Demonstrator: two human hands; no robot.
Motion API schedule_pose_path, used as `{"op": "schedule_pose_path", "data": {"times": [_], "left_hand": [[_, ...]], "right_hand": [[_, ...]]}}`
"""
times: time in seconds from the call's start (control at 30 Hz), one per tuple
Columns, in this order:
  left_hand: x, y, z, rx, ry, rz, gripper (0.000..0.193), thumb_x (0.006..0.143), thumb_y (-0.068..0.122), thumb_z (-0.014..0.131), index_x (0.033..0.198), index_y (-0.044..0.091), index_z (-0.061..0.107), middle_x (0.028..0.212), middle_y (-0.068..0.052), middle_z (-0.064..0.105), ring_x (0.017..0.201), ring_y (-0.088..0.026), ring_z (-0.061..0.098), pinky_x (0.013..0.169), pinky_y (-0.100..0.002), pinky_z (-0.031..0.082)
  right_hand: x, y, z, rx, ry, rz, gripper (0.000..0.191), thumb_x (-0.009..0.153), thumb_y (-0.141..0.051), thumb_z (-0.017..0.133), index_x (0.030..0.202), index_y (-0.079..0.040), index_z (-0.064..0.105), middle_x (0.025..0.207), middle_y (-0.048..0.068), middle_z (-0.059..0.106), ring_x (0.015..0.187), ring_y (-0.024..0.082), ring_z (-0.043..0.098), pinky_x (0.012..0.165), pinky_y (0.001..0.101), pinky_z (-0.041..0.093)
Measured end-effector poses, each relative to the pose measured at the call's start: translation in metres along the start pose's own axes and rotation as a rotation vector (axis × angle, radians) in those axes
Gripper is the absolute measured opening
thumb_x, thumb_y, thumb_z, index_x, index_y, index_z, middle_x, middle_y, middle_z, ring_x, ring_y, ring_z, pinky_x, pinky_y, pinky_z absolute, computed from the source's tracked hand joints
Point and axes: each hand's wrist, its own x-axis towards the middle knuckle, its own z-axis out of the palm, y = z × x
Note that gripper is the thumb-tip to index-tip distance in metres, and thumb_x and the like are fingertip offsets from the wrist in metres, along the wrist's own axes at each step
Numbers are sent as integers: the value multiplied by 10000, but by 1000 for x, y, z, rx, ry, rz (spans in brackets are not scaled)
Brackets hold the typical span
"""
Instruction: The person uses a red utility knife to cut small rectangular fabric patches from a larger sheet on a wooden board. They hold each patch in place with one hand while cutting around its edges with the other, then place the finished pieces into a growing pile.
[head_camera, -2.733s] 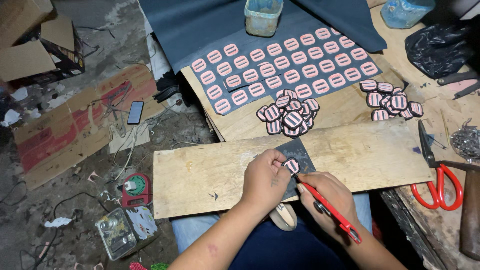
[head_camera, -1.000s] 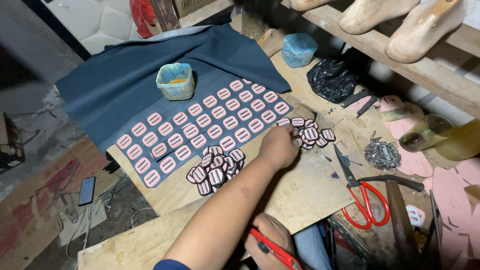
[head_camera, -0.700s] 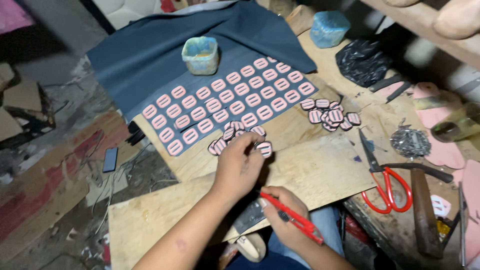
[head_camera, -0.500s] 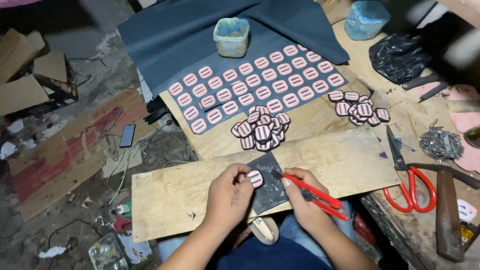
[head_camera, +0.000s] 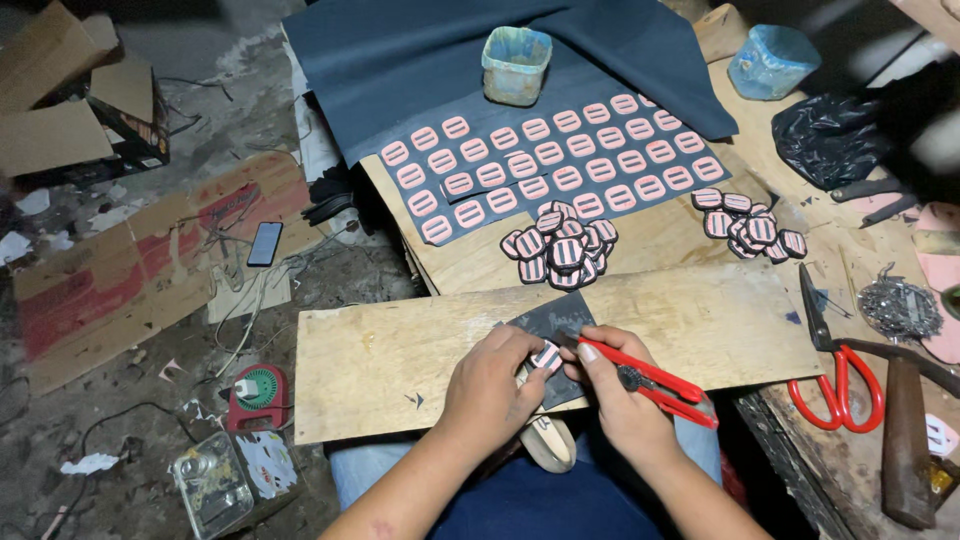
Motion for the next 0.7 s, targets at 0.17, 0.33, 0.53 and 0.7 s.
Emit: {"op": "schedule_pose_path", "data": {"times": [0.17, 0.33, 0.53, 0.7], "left_hand": [[-2, 3, 6, 10, 38, -89, 287, 780, 150, 773, 1033, 48, 684, 993, -133, 662, 924, -364, 666, 764, -450, 535], [-2, 0, 7, -6, 96, -23, 247, 774, 121, 746, 998, 31, 694, 1089, -136, 649, 943, -364, 672, 767, -441, 546], [2, -4, 14, 62, 72, -7, 189, 795, 115, 733, 966, 34, 724, 1115, -101, 685, 960, -329, 692, 786, -425, 557], [1, -7, 17, 88, 148, 76, 188, 792, 120, 735, 958, 34, 717, 1105, -109, 701, 945, -328, 700, 789, -416, 569]], "right_hand": [[15, 1, -1, 147, 15, 36, 310, 1005, -151, 531, 1269, 9, 522, 1177, 155, 684, 1066, 189, 713, 959, 335, 576], [11, 8, -4, -87, 10, -121, 293, 1038, -136, 562, 1279, 29, 559, 1176, 137, 675, 1058, 150, 665, 958, 299, 533], [3, 7, -2, -407, 86, -127, 275, 981, -167, 628, 1201, -5, 660, 1060, 84, 748, 952, 119, 679, 854, 274, 543], [2, 2, 3, -496, 111, -171, 266, 957, -176, 660, 1172, -23, 697, 1020, 80, 770, 900, 122, 693, 824, 288, 554]]}}
